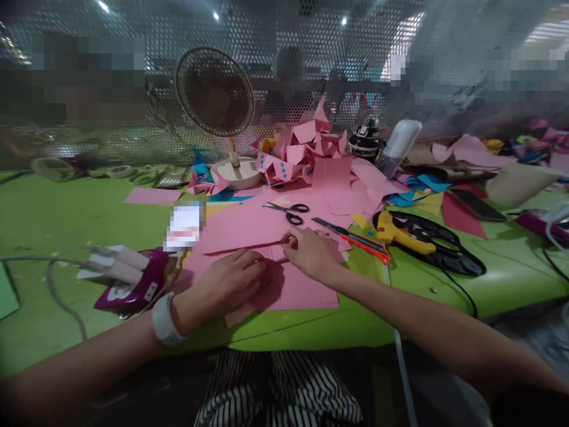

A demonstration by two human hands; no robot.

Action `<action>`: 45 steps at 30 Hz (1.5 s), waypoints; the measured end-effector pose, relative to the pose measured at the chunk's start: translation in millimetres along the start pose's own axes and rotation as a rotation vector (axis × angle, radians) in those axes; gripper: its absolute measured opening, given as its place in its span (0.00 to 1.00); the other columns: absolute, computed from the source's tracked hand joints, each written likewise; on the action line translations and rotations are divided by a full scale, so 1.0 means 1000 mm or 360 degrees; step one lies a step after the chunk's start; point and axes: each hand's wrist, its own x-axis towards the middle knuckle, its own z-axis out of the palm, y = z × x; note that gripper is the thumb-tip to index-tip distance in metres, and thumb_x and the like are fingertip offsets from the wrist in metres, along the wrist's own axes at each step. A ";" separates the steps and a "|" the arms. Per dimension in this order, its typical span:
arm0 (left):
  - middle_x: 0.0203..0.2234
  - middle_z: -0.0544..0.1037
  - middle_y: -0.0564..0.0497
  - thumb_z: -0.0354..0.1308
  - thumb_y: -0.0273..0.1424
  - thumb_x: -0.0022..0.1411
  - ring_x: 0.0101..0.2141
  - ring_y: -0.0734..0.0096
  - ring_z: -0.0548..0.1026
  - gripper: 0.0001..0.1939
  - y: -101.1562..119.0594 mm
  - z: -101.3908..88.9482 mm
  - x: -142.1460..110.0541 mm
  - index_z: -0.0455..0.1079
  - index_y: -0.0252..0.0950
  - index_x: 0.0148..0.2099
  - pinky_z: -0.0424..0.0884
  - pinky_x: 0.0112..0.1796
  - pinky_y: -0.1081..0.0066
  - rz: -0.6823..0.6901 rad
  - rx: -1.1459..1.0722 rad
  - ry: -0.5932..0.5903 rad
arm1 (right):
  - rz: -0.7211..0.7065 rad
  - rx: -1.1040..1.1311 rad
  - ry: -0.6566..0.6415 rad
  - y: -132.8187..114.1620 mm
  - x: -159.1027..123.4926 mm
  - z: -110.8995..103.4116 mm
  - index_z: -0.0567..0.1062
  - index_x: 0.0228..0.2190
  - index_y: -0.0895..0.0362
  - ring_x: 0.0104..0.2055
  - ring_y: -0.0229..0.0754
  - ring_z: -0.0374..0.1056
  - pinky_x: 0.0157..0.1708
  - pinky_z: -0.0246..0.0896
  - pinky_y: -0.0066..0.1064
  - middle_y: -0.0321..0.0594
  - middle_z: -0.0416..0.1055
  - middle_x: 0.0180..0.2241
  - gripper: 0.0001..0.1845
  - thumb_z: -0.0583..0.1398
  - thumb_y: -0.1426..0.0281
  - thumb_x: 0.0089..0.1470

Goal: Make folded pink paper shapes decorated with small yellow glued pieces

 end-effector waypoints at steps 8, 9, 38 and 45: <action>0.38 0.70 0.46 0.47 0.26 0.61 0.37 0.65 0.66 0.12 0.000 0.001 0.003 0.62 0.34 0.48 0.66 0.40 0.63 -0.0088 0.0026 0.0031 | 0.0000 -0.0124 0.0025 0.001 0.002 0.008 0.71 0.32 0.52 0.35 0.42 0.64 0.41 0.47 0.39 0.35 0.73 0.28 0.06 0.55 0.69 0.49; 0.39 0.69 0.46 0.47 0.28 0.61 0.38 0.65 0.66 0.13 0.000 0.002 0.003 0.62 0.35 0.48 0.65 0.40 0.63 -0.0074 0.0024 0.0034 | 0.0012 -0.0124 0.0027 0.001 0.002 0.008 0.71 0.32 0.52 0.35 0.42 0.64 0.41 0.47 0.39 0.35 0.73 0.28 0.06 0.56 0.69 0.49; 0.41 0.68 0.45 0.42 0.42 0.64 0.39 0.63 0.65 0.20 0.004 -0.002 0.004 0.60 0.37 0.52 0.65 0.39 0.62 -0.0123 0.0019 -0.0042 | -0.0924 -0.0511 -0.0275 0.026 -0.040 -0.002 0.59 0.56 0.61 0.60 0.46 0.49 0.59 0.42 0.46 0.48 0.57 0.57 0.31 0.45 0.54 0.59; 0.41 0.68 0.45 0.43 0.43 0.63 0.39 0.63 0.66 0.20 0.005 -0.004 0.004 0.60 0.37 0.52 0.66 0.39 0.61 -0.0109 0.0007 -0.0071 | -0.0943 -0.0484 -0.0232 0.025 -0.042 -0.001 0.59 0.55 0.61 0.60 0.45 0.51 0.58 0.43 0.45 0.47 0.58 0.57 0.29 0.46 0.56 0.59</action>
